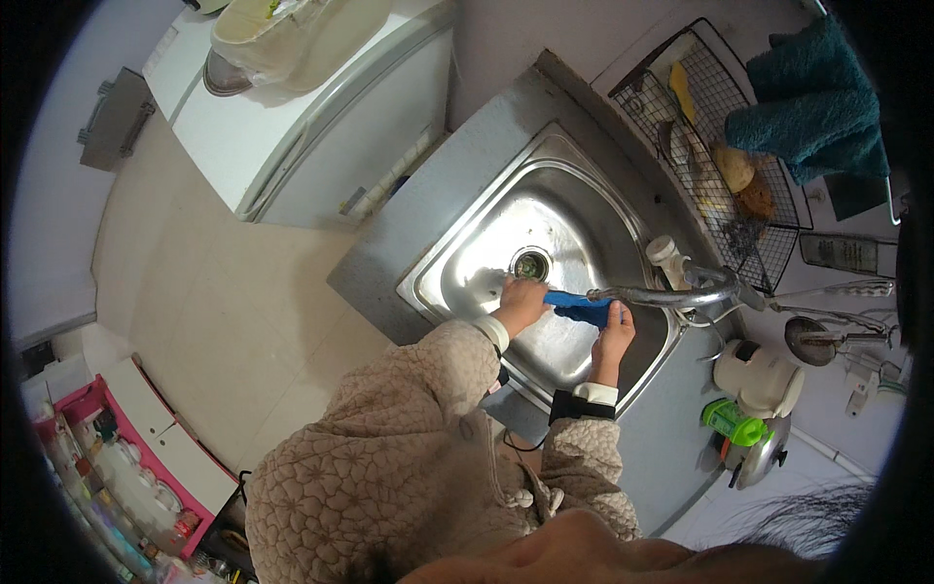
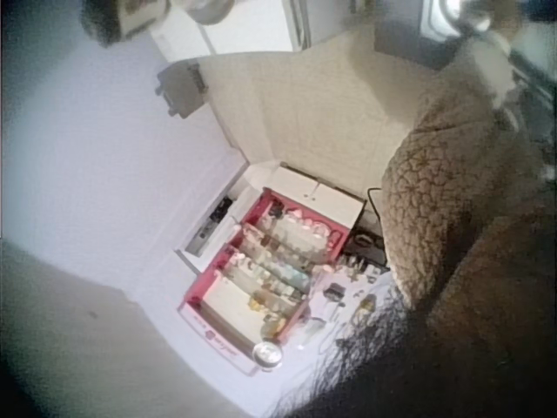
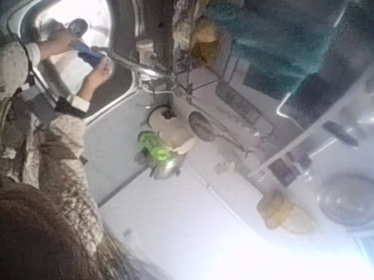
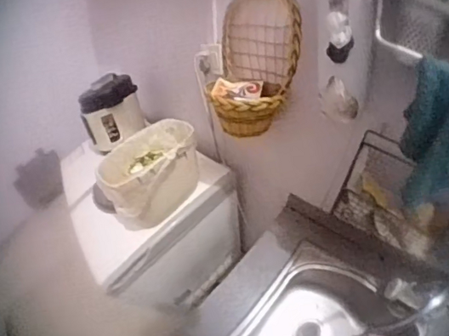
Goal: The person scrubs a stainless steel sink with a blue sponge and a metal scouring pad, rinses the sponge, and wipes the sink rim and countertop. They then wipe a pink shelving unit and the stovetop area with the same blue cloth.
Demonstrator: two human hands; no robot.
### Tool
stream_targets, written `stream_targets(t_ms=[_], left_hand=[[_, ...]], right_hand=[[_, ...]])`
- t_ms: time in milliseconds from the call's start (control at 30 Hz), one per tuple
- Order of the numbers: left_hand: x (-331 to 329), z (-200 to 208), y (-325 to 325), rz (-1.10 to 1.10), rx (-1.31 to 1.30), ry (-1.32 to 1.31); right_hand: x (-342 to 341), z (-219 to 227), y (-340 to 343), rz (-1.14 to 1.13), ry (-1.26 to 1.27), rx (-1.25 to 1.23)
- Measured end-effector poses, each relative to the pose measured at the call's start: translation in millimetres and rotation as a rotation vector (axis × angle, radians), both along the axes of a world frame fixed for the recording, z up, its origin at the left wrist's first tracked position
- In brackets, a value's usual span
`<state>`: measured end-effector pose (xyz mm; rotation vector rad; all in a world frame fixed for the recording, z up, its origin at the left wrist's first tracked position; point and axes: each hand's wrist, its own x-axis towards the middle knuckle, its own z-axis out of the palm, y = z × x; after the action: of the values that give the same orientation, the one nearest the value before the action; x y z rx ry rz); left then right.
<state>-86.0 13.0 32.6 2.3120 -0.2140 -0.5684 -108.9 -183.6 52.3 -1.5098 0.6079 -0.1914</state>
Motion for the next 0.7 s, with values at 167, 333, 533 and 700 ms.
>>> stream_targets(t_ms=[167,333,533,700], left_hand=[[6,-10,-8,0.278,-0.233,0.133],[6,-24,-46,0.76,-0.85,0.555],[-14,-8,-57,0.434,-0.895,0.621],[21,-7,-47,0.785,-1.079,0.47]], right_hand=[[-9,2,21,-0.03,0.034,-0.2],[-10,4,84,0.092,-0.051,0.293],[30,0,87,0.09,0.091,0.052],[25,-9,92,0.011,0.103,0.416]])
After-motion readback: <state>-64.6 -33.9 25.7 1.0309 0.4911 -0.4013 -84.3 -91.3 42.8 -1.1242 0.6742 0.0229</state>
